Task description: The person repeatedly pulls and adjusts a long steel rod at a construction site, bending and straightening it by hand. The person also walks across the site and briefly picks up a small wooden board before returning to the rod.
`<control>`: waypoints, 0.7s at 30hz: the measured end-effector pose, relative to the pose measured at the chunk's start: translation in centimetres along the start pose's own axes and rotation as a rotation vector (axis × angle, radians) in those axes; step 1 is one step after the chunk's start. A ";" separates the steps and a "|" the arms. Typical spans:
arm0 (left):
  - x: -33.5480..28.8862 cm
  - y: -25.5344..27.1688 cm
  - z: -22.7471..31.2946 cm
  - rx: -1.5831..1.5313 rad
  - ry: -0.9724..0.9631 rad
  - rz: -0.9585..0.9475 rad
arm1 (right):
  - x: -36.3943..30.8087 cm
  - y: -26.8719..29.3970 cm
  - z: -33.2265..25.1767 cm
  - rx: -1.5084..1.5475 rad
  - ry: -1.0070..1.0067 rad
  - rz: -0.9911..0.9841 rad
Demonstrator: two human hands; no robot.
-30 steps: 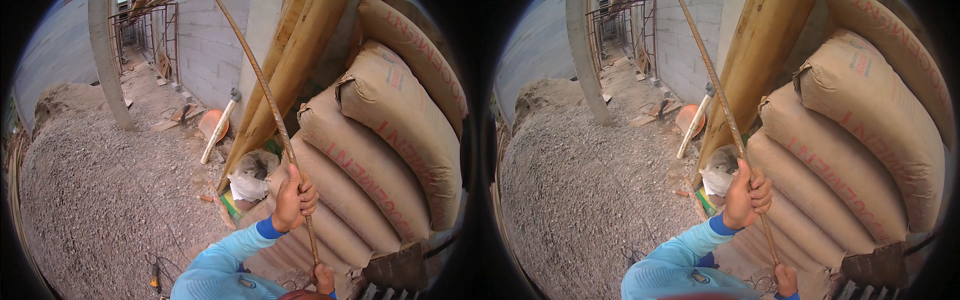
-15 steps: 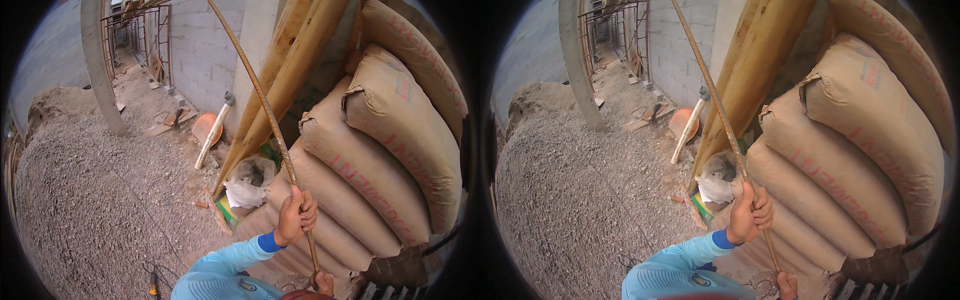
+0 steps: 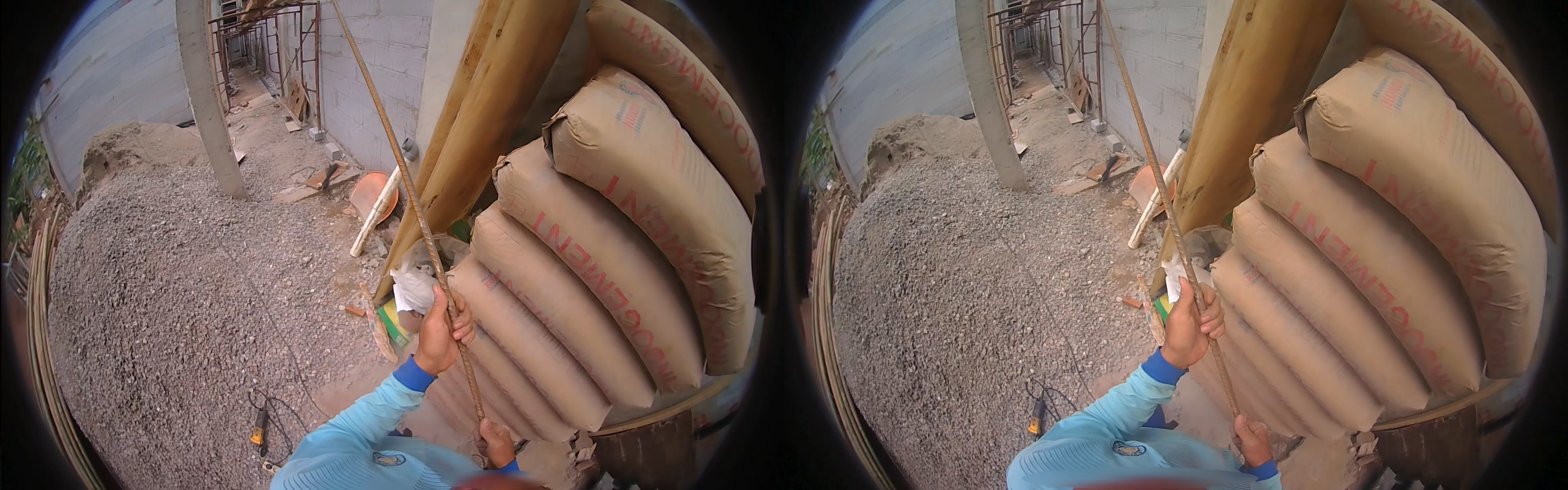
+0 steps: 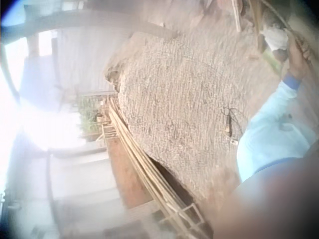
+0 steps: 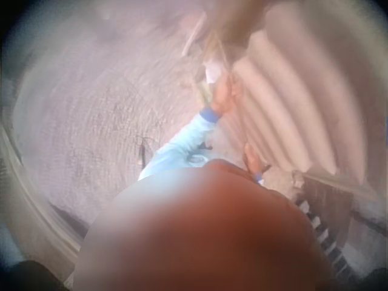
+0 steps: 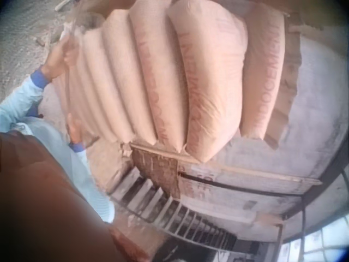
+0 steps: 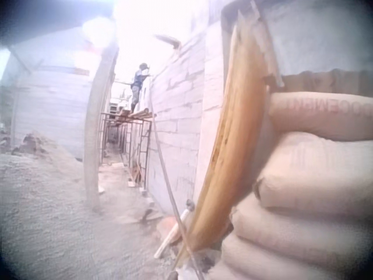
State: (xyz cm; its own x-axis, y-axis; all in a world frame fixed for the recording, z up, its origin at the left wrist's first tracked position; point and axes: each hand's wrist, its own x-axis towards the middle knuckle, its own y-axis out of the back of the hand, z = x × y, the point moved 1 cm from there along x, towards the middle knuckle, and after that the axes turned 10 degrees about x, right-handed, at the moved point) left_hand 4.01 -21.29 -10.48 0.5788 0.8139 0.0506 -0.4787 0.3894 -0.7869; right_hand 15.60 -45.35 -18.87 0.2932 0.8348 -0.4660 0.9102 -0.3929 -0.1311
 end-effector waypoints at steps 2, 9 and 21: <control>-1.5 0.0 -1.0 0.023 -0.039 0.019 | -0.2 -0.4 -0.6 0.041 -0.066 -0.066; -8.5 -1.6 -10.1 0.042 0.124 0.082 | 0.1 -0.9 -1.5 0.005 0.039 -0.178; -6.8 -0.3 -11.9 0.031 0.141 0.248 | -5.7 17.3 18.7 -0.583 -0.059 -0.015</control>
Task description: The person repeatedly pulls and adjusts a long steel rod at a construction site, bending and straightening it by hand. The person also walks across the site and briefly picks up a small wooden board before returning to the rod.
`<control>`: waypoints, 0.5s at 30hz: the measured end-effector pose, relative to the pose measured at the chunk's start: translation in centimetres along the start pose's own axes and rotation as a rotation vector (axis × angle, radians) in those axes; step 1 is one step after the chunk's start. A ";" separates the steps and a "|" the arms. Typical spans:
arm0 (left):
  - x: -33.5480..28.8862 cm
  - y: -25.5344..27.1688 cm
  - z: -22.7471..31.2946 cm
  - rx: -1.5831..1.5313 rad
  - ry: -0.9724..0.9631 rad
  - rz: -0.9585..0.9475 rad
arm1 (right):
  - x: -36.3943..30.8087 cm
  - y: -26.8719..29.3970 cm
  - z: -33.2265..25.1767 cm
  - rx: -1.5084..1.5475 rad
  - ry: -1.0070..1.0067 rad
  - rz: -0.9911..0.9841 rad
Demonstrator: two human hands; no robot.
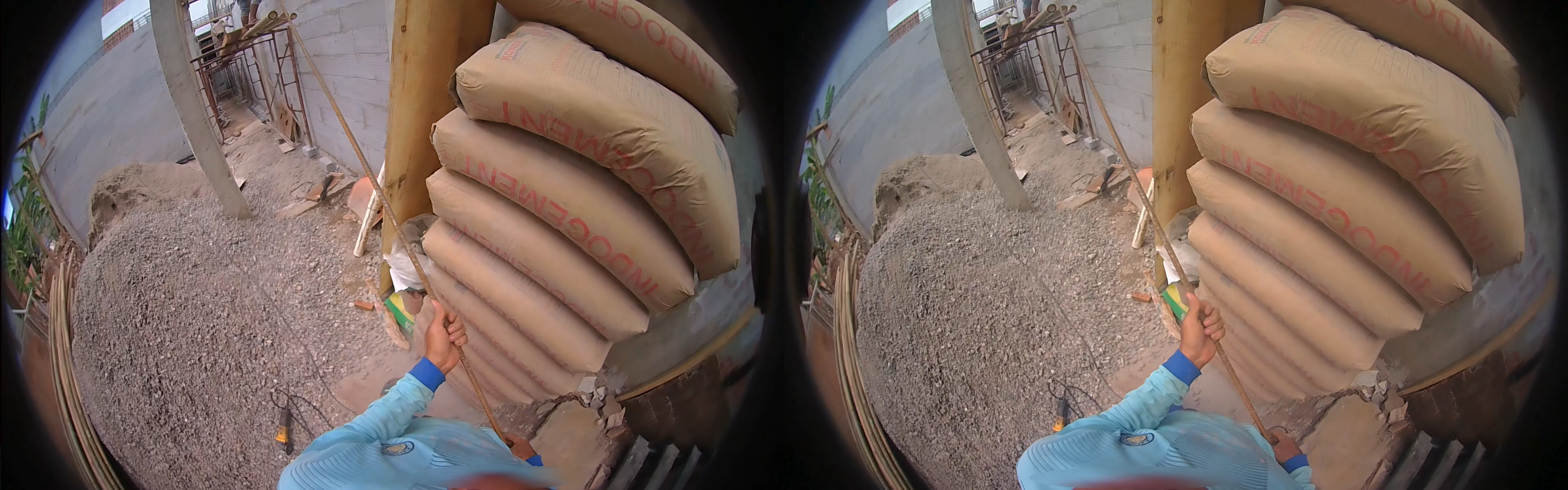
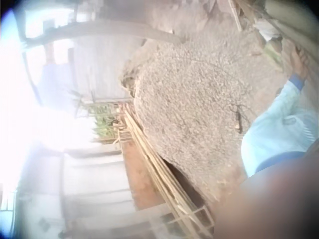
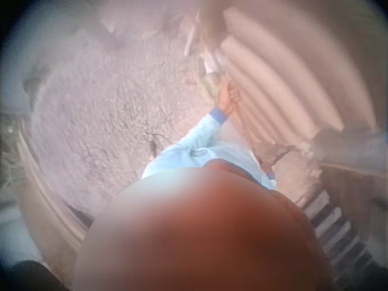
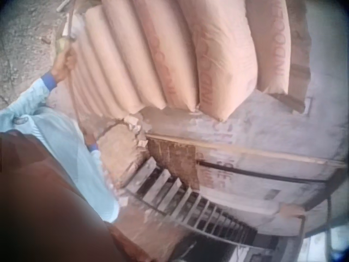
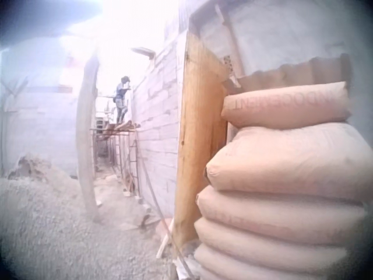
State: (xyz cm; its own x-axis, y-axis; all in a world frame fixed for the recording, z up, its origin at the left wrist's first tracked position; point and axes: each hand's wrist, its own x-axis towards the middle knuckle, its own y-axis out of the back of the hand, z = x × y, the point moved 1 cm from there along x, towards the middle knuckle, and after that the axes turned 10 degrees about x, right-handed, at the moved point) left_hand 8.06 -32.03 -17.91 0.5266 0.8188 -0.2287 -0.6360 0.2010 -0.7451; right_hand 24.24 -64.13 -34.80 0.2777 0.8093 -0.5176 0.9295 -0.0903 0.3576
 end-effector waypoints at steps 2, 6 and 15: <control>0.5 -0.6 -0.2 -0.003 0.011 -0.016 | -2.1 -0.3 5.5 0.026 -0.070 0.106; 1.2 -1.8 -0.7 -0.010 0.023 -0.048 | -5.5 -1.4 11.5 -0.255 -0.247 0.326; 1.6 -2.3 -0.8 0.001 0.021 -0.061 | -3.9 -0.7 9.4 -0.348 -0.405 0.364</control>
State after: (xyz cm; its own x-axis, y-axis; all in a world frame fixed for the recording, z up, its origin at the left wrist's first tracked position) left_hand 10.85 -31.66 -17.05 0.5760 0.7936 -0.1958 -0.6031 0.2510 -0.7572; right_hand 24.80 -72.62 -40.33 0.6933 0.4733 -0.5435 0.6443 -0.0694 0.7616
